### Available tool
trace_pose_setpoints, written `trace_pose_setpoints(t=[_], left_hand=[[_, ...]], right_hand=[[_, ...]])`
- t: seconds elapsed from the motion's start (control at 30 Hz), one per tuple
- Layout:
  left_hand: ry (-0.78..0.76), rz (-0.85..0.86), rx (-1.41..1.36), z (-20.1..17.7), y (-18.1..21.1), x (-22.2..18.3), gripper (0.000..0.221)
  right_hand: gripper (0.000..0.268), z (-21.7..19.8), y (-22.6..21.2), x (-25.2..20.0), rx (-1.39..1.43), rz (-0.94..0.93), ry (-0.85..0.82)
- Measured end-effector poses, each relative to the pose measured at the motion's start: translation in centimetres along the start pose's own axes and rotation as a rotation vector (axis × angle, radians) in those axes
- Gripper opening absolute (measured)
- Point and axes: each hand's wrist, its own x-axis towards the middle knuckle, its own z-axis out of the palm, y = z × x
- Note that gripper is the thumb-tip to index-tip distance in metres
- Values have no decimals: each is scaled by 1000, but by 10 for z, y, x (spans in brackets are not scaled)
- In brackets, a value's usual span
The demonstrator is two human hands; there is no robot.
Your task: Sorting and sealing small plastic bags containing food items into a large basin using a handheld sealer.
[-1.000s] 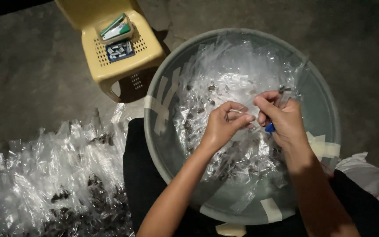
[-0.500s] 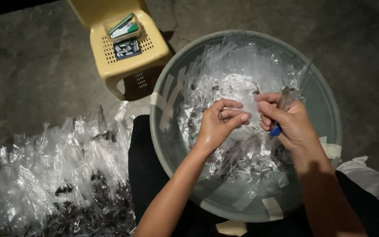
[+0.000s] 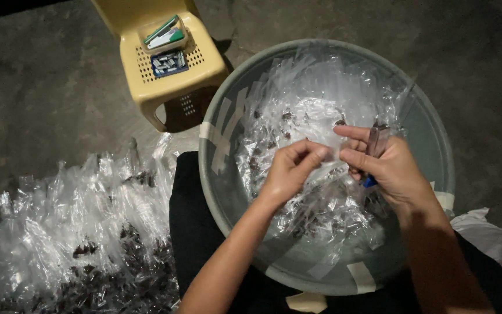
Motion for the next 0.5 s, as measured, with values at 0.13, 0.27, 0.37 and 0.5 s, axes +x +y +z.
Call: trace_pose_setpoints(t=[0.13, 0.27, 0.37, 0.5], left_hand=[[-113, 81, 112, 6, -6, -5, 19], [-344, -136, 264, 33, 44, -27, 50], [-519, -201, 368, 50, -96, -51, 37], [-596, -214, 696, 30, -144, -55, 30]], right_hand=[[27, -6, 5, 0, -53, 2, 59], [12, -31, 7, 0, -367, 43, 26], [10, -17, -36, -20, -594, 142, 231], [4, -59, -26, -41, -599, 5, 394]])
